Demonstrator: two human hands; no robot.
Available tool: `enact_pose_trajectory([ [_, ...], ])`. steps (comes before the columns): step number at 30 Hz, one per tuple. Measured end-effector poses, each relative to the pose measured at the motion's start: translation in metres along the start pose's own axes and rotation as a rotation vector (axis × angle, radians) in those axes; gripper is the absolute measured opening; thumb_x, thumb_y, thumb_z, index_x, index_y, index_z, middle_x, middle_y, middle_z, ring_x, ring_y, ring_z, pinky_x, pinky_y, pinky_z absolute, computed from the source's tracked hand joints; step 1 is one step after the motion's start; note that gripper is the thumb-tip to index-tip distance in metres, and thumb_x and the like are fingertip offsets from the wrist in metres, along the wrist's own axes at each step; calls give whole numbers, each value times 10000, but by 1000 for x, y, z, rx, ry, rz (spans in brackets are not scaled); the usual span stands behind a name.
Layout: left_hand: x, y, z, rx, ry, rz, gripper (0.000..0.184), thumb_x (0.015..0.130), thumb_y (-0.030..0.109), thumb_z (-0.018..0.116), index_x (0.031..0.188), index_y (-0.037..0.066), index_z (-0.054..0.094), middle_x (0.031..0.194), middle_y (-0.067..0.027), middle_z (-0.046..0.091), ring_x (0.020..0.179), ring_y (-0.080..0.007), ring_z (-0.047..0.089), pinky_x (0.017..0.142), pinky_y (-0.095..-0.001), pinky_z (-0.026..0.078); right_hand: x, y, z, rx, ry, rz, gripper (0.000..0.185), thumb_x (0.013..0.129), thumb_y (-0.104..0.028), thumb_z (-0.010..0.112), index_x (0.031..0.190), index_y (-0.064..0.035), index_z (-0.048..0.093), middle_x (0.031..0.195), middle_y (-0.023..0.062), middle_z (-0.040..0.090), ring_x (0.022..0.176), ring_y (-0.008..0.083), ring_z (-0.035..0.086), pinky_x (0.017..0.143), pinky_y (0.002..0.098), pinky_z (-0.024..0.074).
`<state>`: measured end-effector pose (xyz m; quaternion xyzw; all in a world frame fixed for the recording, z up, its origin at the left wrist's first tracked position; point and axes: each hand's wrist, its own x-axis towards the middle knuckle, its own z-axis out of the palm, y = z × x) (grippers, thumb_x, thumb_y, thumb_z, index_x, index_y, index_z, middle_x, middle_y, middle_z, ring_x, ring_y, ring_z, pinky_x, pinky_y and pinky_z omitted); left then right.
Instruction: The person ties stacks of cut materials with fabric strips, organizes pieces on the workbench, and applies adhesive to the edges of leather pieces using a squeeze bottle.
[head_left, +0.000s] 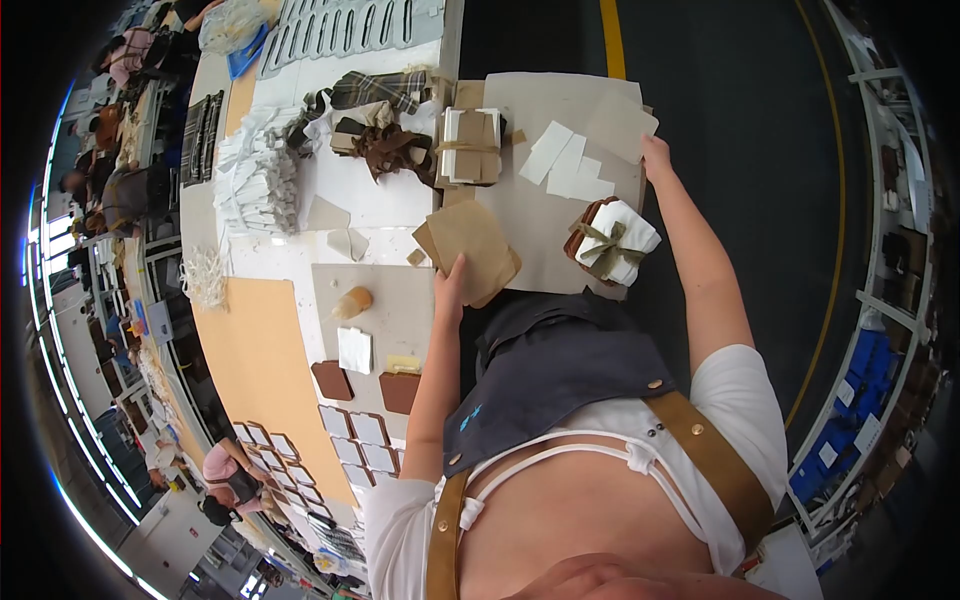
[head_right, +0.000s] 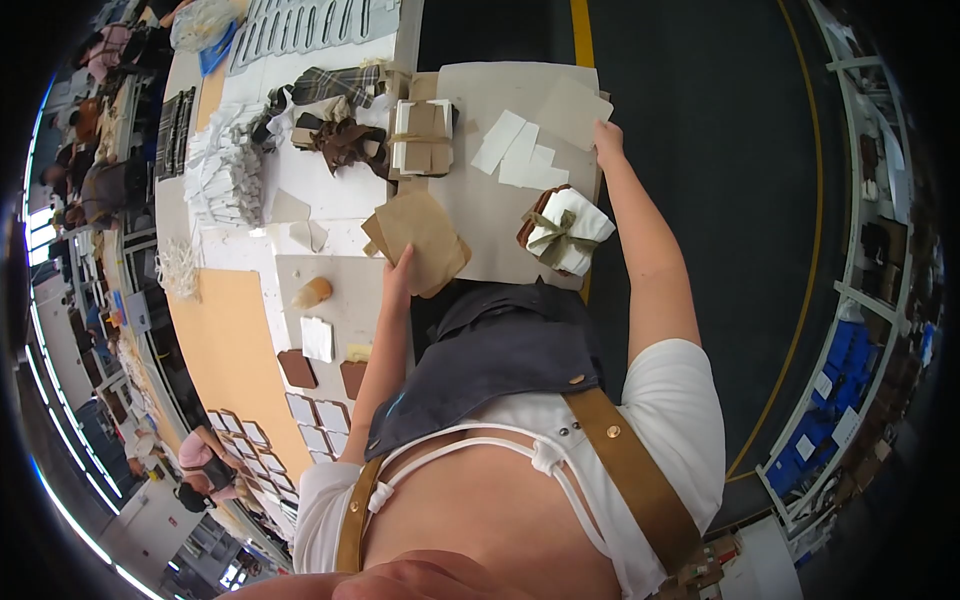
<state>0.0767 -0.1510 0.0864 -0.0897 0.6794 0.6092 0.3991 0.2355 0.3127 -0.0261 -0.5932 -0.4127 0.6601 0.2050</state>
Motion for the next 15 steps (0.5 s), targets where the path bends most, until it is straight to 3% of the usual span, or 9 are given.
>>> enact_pose_trajectory([
  [2,-4,1,0,-3,-4,1,550,891,304,643,1277,-49,475,1192,-122,578,1078,-208,563,910,-324,447,9,11,-1,-222,59,67,327,884,-226,622,1111,5,577,1029,129,631,948,255,615,823,384,484],
  [5,-11,3,1,20,9,15,545,894,309,640,1269,-53,482,1190,-122,580,1073,-205,564,909,-321,448,-54,-8,26,-1191,435,-741,381,817,-195,686,1105,11,547,1076,174,595,1008,317,581,849,424,477],
  [6,-12,3,0,20,5,10,542,894,310,640,1266,-52,486,1189,-123,581,1072,-204,565,907,-320,448,-57,-6,33,-1173,206,-796,483,758,-175,733,1135,13,497,1162,195,529,1098,363,514,886,451,461],
  [8,-15,1,-1,20,-4,-4,535,895,313,639,1259,-51,493,1186,-124,582,1071,-201,566,903,-319,450,-36,18,47,-1107,-478,-539,631,708,-244,790,1187,-26,442,1218,203,466,1130,363,477,905,452,453],
  [11,-25,4,1,35,16,-8,528,894,314,641,1251,-50,503,1179,-127,584,1071,-199,565,897,-319,453,-113,7,88,-1606,-221,-538,785,656,-334,839,1241,-18,422,1165,205,529,1161,319,494,928,446,437],
  [14,-29,-1,-1,41,38,-5,525,892,316,643,1244,-50,510,1170,-126,589,1066,-200,567,893,-319,454,-110,23,104,-1638,-61,-478,924,572,-380,878,1250,-4,375,1055,182,595,1107,308,541,910,471,448],
  [15,-31,1,-1,50,51,-12,523,892,315,643,1242,-51,511,1166,-125,591,1063,-200,568,892,-318,454,-107,27,105,-1612,-79,-444,876,582,-378,870,1230,-9,411,1050,174,611,1093,310,553,908,472,447],
])
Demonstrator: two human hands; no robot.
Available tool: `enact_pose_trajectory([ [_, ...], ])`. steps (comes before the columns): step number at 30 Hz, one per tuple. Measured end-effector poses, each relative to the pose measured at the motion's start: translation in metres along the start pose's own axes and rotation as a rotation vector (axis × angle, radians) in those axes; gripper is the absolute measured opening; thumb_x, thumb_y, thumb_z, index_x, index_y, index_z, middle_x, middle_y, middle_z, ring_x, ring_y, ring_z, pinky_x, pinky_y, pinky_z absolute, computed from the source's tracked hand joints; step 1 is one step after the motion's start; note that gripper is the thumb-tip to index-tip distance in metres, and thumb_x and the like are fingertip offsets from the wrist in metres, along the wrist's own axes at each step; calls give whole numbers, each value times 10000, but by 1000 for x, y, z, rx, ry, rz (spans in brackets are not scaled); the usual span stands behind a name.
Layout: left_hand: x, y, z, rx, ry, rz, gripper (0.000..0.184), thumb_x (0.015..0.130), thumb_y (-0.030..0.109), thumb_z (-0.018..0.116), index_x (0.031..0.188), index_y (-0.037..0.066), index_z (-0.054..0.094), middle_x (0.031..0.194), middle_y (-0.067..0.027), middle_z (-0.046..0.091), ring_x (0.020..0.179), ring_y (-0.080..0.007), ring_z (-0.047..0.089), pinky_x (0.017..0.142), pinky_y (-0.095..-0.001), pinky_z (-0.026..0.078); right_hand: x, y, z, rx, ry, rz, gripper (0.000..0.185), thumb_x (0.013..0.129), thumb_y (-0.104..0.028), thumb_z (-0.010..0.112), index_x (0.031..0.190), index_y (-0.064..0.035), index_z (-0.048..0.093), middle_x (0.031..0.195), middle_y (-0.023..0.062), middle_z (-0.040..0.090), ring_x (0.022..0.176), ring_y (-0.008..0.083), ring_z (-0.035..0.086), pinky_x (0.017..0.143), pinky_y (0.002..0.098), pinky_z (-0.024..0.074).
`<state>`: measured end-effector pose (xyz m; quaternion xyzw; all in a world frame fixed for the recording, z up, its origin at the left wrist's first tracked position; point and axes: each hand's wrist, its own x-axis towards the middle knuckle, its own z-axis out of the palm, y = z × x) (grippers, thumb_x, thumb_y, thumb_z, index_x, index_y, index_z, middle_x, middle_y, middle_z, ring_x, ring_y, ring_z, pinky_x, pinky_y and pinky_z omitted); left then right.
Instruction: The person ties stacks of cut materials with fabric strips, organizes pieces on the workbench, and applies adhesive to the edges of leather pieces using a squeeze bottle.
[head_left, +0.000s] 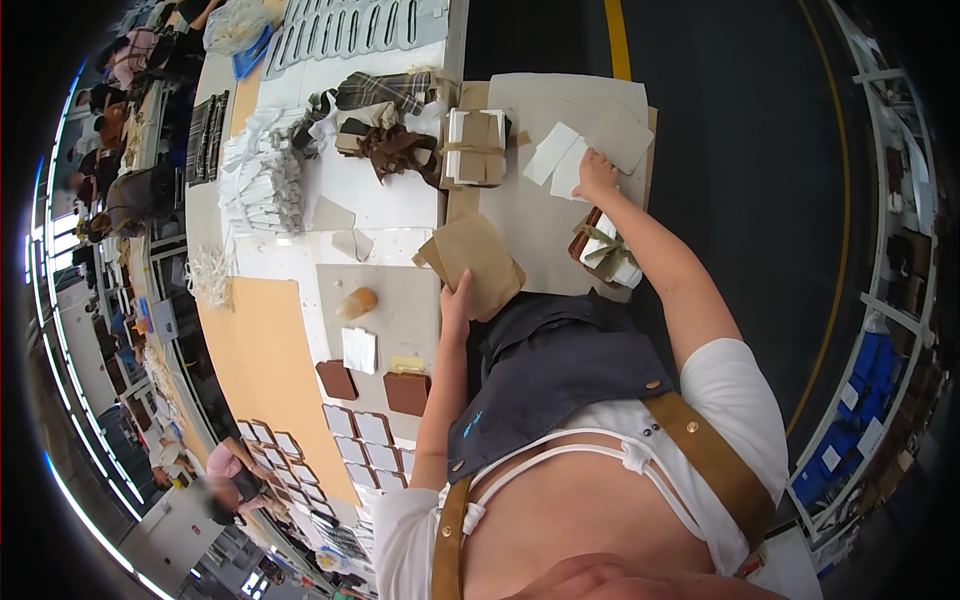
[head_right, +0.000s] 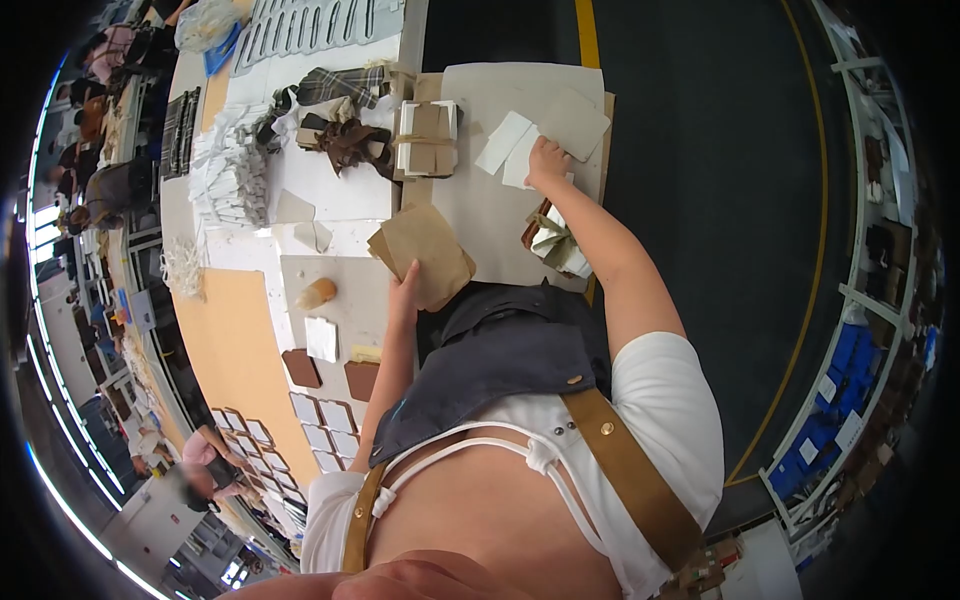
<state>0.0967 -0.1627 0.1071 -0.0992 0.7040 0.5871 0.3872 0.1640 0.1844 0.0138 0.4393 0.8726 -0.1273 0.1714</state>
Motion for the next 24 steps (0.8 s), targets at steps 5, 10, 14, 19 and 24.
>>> enact_pose_trajectory([
  [5,1,-10,-6,-12,30,-15,516,892,313,644,1232,-54,516,1156,-121,597,1050,-197,574,890,-313,454,17,19,11,142,-106,-128,578,637,-369,824,1054,-33,604,1053,157,655,987,327,610,857,441,462],
  [10,-5,-5,-9,-12,29,-19,524,893,294,639,1242,-69,496,1178,-149,586,1057,-222,580,894,-322,465,36,26,-6,427,-133,-332,314,749,-287,733,899,-28,636,931,173,656,902,340,622,769,431,479],
  [14,-1,-9,-16,-26,49,-15,512,891,290,644,1231,-67,506,1165,-146,594,1045,-218,586,884,-319,471,14,9,-60,238,-147,-420,232,803,-225,684,905,-24,632,939,167,662,916,340,625,781,432,485],
  [19,-4,-9,-20,-16,37,-16,507,887,292,649,1215,-72,519,1143,-142,607,1027,-213,595,871,-315,476,11,-13,-76,77,-175,-425,354,803,-252,693,1049,-11,608,1046,189,646,960,340,624,809,422,489],
  [24,-8,-9,-24,-19,63,6,504,887,293,648,1206,-77,525,1134,-141,611,1016,-210,598,869,-312,475,30,-13,-29,343,-198,-313,878,685,-258,803,1346,64,325,1238,288,526,1050,366,600,877,431,490],
])
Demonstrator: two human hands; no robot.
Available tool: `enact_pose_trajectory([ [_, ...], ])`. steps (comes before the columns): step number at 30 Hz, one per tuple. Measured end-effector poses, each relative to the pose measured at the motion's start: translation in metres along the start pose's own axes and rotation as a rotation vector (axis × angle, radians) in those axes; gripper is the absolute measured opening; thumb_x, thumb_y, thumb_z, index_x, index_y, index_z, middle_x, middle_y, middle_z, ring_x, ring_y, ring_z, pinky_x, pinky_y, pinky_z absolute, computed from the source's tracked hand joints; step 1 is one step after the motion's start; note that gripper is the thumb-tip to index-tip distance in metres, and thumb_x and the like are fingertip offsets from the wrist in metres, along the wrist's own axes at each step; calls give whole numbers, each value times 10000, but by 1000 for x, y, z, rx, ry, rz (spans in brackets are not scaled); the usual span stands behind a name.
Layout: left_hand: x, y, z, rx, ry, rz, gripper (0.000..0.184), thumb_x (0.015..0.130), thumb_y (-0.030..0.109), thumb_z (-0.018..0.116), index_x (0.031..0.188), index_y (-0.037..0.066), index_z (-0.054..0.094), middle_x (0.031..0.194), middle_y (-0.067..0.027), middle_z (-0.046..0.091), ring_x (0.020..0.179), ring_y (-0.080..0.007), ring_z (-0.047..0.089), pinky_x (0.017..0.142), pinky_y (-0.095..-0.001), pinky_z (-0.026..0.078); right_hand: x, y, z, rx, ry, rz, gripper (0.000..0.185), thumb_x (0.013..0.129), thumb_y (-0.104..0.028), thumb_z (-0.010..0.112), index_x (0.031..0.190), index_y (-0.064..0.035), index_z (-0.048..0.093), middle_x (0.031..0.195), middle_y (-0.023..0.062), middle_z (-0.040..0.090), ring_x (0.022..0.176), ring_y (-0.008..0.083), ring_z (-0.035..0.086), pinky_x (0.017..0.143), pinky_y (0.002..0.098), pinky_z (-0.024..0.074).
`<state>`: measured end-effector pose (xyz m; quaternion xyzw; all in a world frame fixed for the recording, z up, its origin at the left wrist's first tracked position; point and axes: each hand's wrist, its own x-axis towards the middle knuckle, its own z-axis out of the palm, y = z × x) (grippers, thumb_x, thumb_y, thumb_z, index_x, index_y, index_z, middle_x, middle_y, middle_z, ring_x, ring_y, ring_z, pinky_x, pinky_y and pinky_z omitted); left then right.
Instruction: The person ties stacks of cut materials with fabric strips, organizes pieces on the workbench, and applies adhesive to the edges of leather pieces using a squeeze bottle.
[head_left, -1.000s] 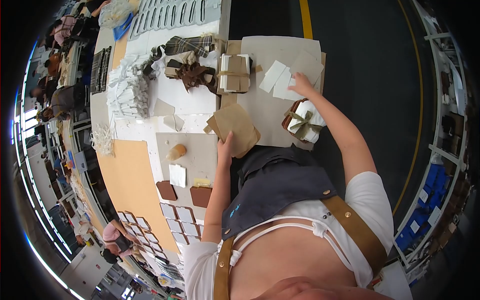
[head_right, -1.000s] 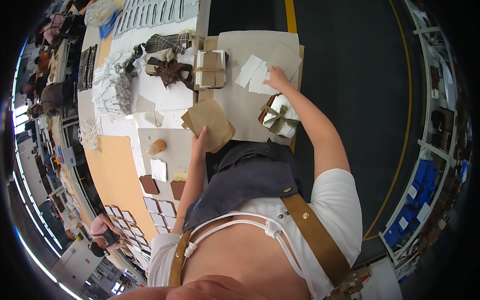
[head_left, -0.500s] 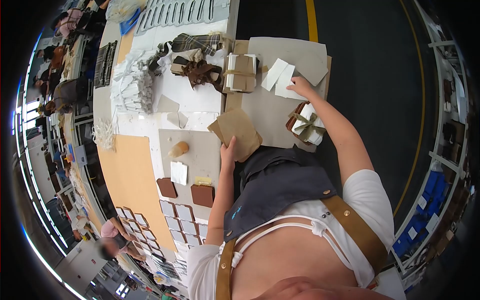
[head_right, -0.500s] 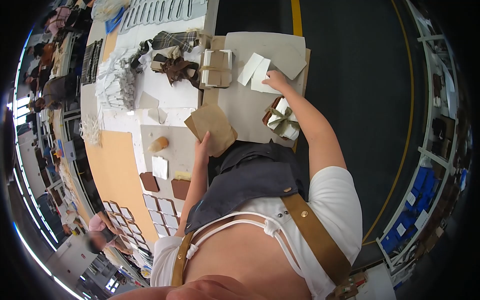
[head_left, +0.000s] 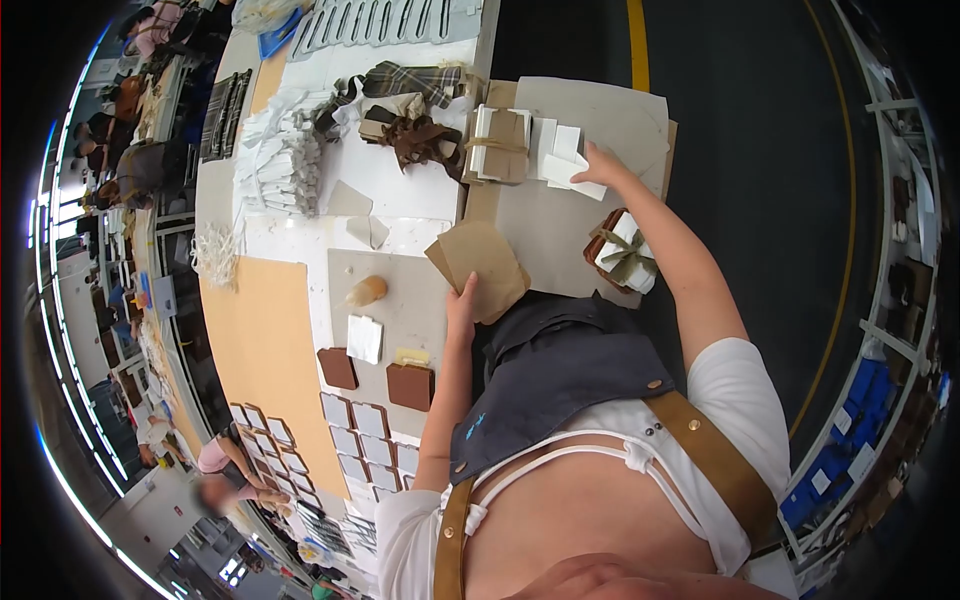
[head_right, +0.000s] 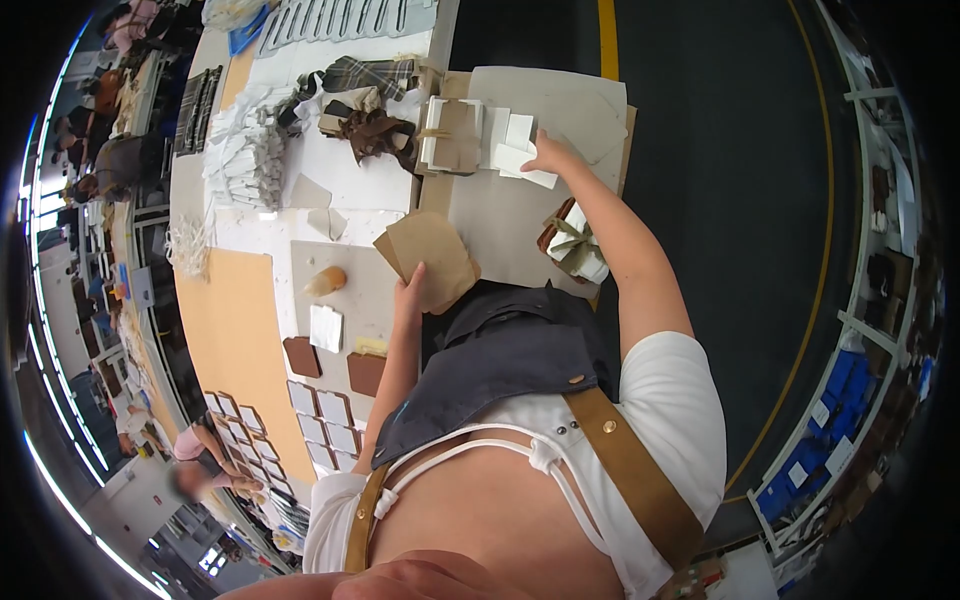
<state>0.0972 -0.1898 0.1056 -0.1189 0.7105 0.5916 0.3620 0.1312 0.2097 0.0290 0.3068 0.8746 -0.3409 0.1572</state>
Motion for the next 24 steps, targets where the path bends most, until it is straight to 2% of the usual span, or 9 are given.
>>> enact_pose_trajectory([
  [3,-1,-1,-4,-9,13,15,497,891,288,642,1206,-79,526,1136,-141,610,1016,-209,597,871,-315,473,-12,7,10,166,-111,235,1134,560,-231,875,1370,123,164,1243,362,456,1083,418,561,879,408,518],
  [6,-4,-4,-6,-21,15,10,489,897,282,633,1208,-79,526,1140,-143,607,1019,-210,595,873,-319,471,-14,30,46,-108,173,177,803,648,-192,813,1282,72,397,1155,275,564,1033,345,604,763,396,546],
  [9,-3,-6,-8,-19,7,-1,498,896,293,633,1216,-72,524,1155,-143,601,1034,-210,586,883,-322,465,-17,45,34,153,-56,109,384,727,-140,728,1058,6,598,1002,174,649,952,291,638,715,380,536],
  [12,-5,-2,-10,-25,-8,-11,531,885,318,645,1233,-61,516,1173,-140,593,1059,-208,573,900,-324,453,-36,27,27,597,186,316,144,763,-130,675,875,-40,662,898,121,674,887,278,649,746,372,516],
  [15,-5,4,-10,-22,-9,-5,529,886,319,644,1230,-63,520,1162,-137,600,1052,-208,576,896,-320,455,-20,38,59,566,396,224,217,751,-161,697,912,-28,640,915,148,664,886,301,640,781,375,506],
  [18,-3,-2,-15,-36,-3,22,520,889,316,640,1222,-67,527,1152,-135,605,1044,-206,579,893,-318,456,-20,19,76,316,300,220,299,745,-199,726,952,-16,613,932,151,654,906,301,632,780,380,503],
  [19,-3,-3,-17,-31,2,23,515,891,314,638,1219,-68,529,1150,-135,606,1042,-205,580,892,-318,456,-27,6,81,209,336,219,421,722,-271,770,989,-5,584,960,156,643,941,303,622,811,410,491],
  [22,-12,3,-17,-37,13,16,502,898,307,630,1213,-72,533,1146,-137,608,1038,-204,582,888,-319,457,-55,-41,85,-142,537,275,464,718,-322,781,981,-11,558,956,174,629,921,307,617,811,434,472],
  [24,-16,8,-16,-41,20,10,493,902,302,625,1209,-73,536,1143,-138,609,1036,-204,582,886,-319,457,-59,-42,95,-132,542,303,462,712,-315,787,974,-10,560,945,175,635,944,315,614,818,439,464],
])
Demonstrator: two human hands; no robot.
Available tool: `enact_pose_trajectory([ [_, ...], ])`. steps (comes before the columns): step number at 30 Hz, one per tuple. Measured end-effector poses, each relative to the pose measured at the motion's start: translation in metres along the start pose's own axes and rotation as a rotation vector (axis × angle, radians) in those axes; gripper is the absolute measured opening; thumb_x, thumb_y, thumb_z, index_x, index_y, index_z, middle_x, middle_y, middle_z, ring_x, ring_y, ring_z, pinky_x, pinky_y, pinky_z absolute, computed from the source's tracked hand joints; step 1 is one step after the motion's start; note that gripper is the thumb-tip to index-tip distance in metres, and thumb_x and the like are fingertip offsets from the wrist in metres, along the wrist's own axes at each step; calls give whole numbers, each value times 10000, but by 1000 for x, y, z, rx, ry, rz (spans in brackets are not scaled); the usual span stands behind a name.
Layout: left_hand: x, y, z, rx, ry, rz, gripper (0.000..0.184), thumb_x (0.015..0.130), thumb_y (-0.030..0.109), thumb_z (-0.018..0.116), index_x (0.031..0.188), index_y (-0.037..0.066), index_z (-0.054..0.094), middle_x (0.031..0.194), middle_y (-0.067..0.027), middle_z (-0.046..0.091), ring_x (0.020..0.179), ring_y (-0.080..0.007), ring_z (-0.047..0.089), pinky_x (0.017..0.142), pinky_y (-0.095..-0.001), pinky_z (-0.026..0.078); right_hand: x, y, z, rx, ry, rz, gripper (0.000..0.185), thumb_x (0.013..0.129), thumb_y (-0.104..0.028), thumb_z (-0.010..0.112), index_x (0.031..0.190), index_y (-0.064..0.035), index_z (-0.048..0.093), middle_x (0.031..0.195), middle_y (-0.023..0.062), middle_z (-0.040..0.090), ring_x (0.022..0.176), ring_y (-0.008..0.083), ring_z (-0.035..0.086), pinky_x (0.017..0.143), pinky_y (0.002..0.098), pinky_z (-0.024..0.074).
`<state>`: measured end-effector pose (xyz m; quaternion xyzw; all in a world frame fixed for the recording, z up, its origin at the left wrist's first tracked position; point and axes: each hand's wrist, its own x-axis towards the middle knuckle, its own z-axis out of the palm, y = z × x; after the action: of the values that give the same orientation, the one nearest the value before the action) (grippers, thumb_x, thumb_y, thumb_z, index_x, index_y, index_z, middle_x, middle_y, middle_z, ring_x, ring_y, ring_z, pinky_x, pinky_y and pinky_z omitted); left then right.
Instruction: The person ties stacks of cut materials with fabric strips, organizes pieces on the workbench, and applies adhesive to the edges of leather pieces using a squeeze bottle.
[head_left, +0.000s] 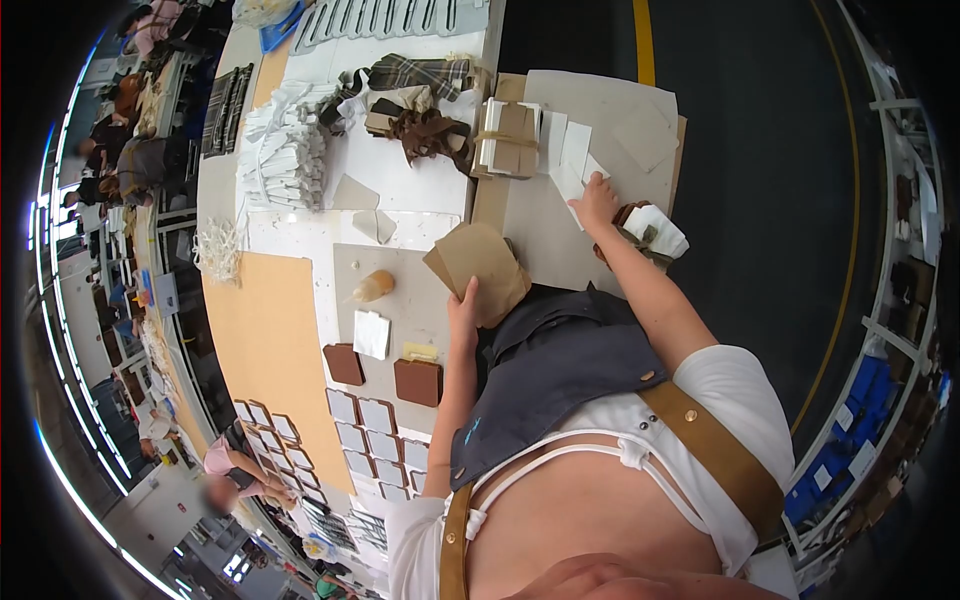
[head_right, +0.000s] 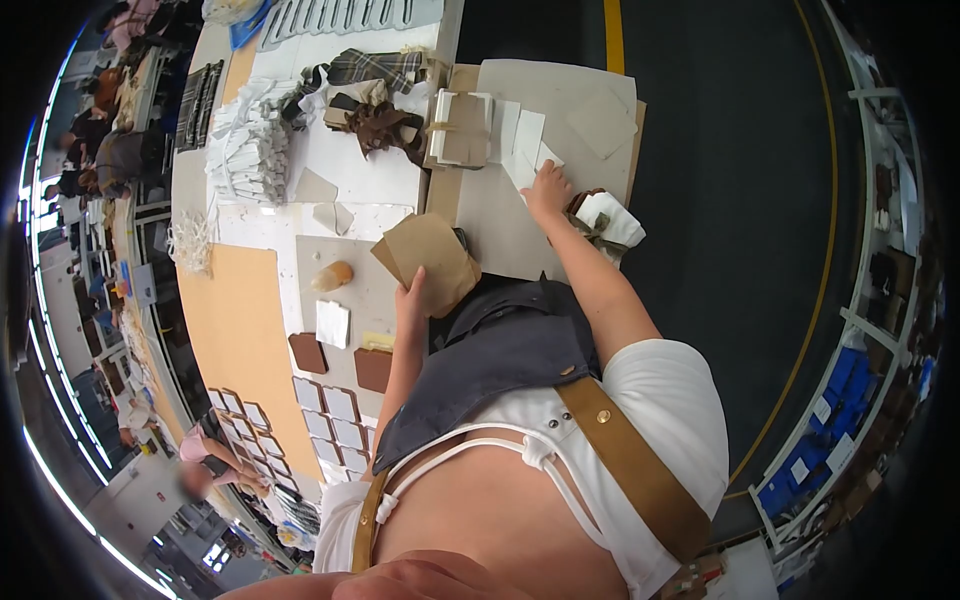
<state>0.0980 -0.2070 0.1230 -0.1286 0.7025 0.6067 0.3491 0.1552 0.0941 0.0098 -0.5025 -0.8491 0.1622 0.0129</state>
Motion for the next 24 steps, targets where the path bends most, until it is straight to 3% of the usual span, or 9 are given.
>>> enact_pose_trajectory([
  [4,-3,1,-1,11,14,-1,477,903,300,624,1193,-72,545,1129,-139,614,1025,-201,586,875,-317,460,4,19,18,193,-161,14,381,726,-241,776,941,17,596,874,165,649,868,278,629,755,393,472],
  [7,0,0,-4,22,33,-24,474,898,304,632,1178,-70,553,1116,-139,618,1010,-199,591,861,-313,466,26,36,22,699,-293,136,241,758,-189,736,831,19,640,752,113,654,696,221,623,637,357,460],
  [10,1,-1,-9,44,63,-14,484,891,311,641,1175,-71,553,1106,-140,622,997,-199,596,850,-310,471,38,40,20,987,-291,230,208,812,-154,670,773,49,645,695,92,632,609,177,574,580,329,440],
  [11,1,-2,-10,54,71,-2,489,888,314,644,1175,-71,552,1103,-140,623,993,-199,597,847,-309,473,42,39,20,1015,-313,231,203,837,-139,651,817,63,649,701,78,625,631,143,563,588,320,439],
  [14,-2,3,-14,53,76,-19,479,895,301,637,1180,-73,549,1119,-140,617,1006,-197,592,860,-308,467,55,31,20,939,-262,244,191,833,-125,646,822,66,657,717,106,646,645,191,596,614,340,457],
  [17,-12,12,-15,51,86,4,465,906,285,623,1187,-77,543,1138,-141,611,1025,-196,584,879,-307,459,67,21,31,821,-207,276,233,812,-127,672,943,61,637,884,153,663,832,253,628,717,360,488],
  [20,-18,15,-19,57,83,5,461,914,275,612,1201,-78,534,1156,-142,603,1041,-197,577,893,-306,451,72,-2,36,536,-11,279,387,782,-143,704,1085,53,563,1078,191,615,1043,319,569,841,399,486],
  [23,-27,22,-18,63,101,4,471,915,277,612,1213,-76,525,1159,-142,601,1042,-196,575,893,-306,451,74,-36,28,420,-1,418,511,754,-139,731,1167,44,491,1177,202,554,1155,342,491,898,426,468],
  [24,-27,20,-20,63,101,6,470,915,276,612,1214,-76,523,1159,-142,600,1040,-196,576,891,-306,452,74,-43,29,461,11,467,477,762,-150,724,1144,37,510,1152,197,570,1128,341,513,888,431,472],
])
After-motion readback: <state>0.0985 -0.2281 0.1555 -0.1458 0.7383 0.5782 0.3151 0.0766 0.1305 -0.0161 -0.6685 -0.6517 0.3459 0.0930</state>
